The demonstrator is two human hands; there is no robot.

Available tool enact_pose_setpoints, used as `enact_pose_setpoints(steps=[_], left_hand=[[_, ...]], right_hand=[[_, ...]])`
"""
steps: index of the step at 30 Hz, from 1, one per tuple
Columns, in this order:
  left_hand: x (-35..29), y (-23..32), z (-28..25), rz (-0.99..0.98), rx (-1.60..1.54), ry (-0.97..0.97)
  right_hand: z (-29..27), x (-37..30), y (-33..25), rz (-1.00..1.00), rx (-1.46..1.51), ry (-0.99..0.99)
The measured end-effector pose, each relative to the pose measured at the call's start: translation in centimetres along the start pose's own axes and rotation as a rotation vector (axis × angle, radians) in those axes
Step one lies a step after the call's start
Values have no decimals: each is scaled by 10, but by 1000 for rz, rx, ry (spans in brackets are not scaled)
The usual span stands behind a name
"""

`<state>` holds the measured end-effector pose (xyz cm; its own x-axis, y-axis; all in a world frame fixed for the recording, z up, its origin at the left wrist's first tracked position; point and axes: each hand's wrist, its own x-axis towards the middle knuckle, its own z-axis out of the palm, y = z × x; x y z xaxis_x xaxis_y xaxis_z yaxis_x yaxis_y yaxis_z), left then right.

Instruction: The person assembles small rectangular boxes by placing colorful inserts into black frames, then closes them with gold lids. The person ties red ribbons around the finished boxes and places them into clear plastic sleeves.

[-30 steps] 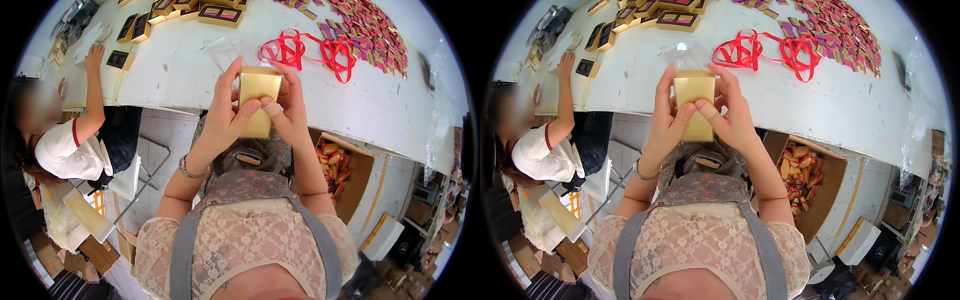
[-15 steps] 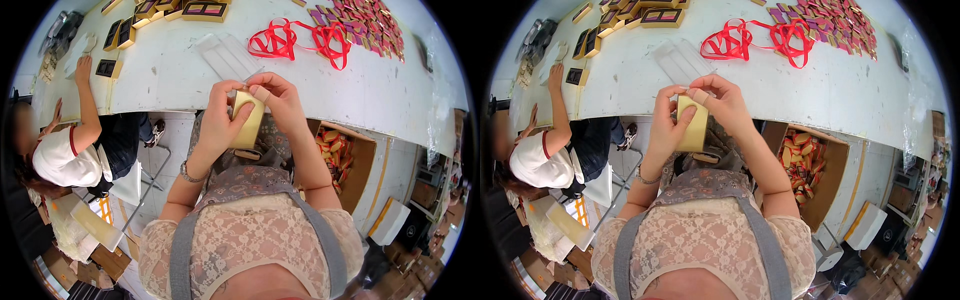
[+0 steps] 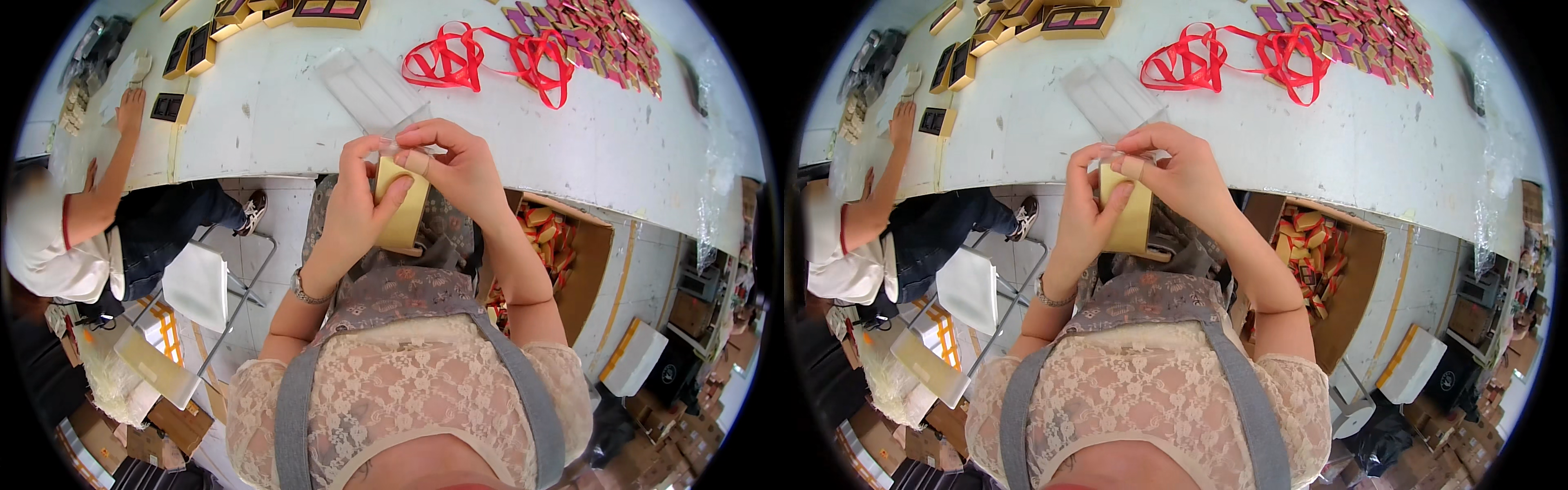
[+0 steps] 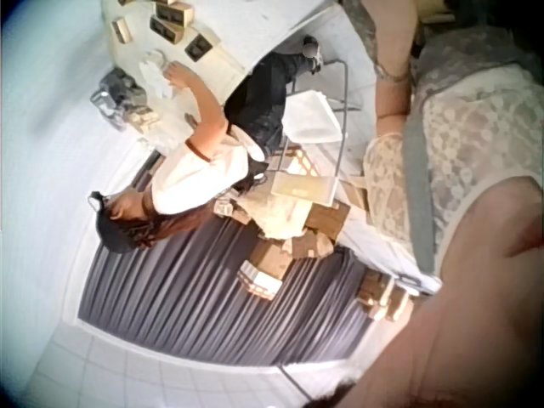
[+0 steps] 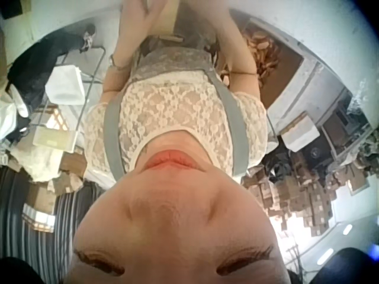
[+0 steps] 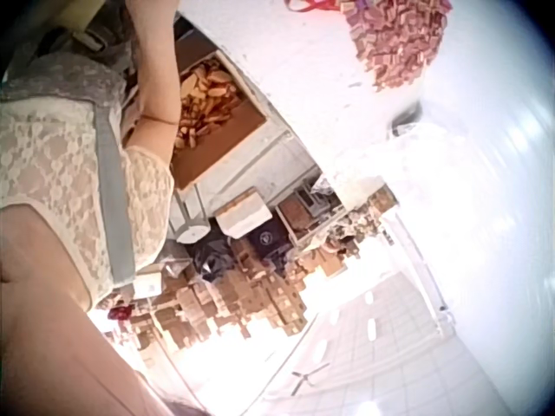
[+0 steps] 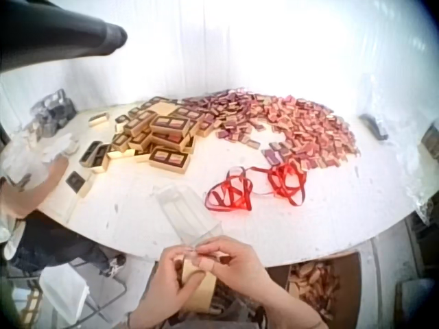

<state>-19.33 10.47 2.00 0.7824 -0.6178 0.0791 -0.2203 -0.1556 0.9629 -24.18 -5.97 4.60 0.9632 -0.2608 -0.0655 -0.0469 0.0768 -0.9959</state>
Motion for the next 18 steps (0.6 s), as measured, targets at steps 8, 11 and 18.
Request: enact_pose_setpoints(steps=[8,11,18], left_hand=[[0,8,-1,79,-8,31],[6,7,-9,123,96,29],[24,27,14,128,150,231]], right_hand=[[-12,-1,2,-2,-41,-61],[-4,-17,2,-101,10,-64],[-11,-35,13,-1007,-676,-38]])
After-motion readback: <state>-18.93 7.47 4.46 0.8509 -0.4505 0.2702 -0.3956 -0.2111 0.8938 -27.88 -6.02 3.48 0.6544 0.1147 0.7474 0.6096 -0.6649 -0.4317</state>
